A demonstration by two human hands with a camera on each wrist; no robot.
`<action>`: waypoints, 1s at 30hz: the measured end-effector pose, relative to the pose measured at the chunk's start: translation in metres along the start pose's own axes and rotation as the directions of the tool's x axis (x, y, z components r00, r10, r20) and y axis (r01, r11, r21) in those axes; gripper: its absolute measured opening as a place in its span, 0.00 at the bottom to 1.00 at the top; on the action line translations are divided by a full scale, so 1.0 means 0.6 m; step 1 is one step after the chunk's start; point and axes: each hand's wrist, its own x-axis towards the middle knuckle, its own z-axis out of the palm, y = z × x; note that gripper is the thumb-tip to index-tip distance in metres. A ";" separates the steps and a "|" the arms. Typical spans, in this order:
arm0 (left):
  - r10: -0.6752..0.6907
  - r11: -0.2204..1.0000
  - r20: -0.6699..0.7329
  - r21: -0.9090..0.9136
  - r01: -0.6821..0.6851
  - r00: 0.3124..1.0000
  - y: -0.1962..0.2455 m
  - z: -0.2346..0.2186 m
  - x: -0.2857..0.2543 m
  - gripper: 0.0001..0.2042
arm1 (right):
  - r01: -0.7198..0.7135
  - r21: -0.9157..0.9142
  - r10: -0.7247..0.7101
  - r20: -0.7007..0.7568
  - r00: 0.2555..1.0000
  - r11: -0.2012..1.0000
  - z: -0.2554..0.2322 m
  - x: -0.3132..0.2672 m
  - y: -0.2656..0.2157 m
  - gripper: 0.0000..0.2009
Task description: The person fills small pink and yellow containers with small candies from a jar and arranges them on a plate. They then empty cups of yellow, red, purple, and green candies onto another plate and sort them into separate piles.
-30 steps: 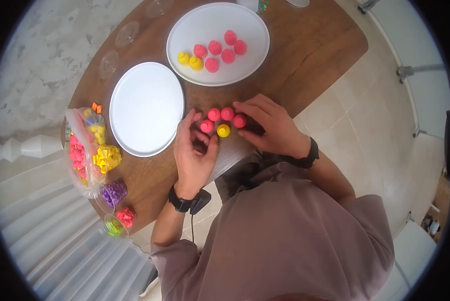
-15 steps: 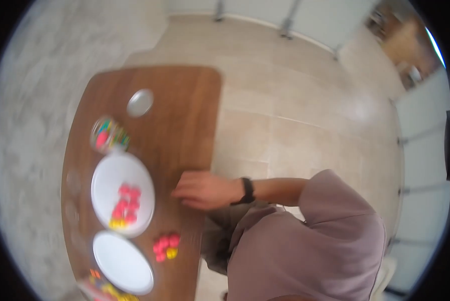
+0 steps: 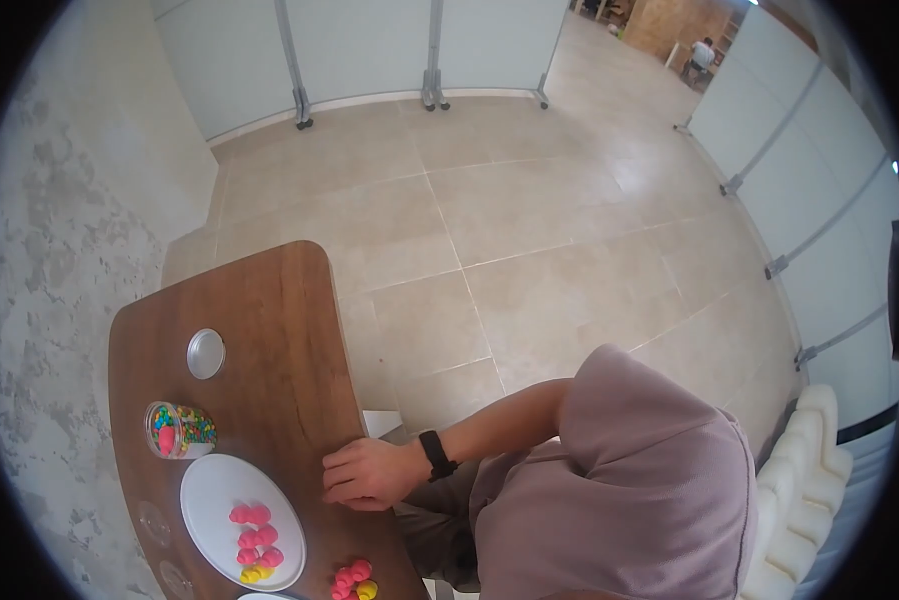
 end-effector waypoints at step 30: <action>-0.241 0.875 0.300 -0.345 0.340 0.923 -0.013 0.090 -0.184 0.09 | 0.042 -0.059 -0.038 0.072 0.997 0.997 -0.015 -0.012 0.009 0.11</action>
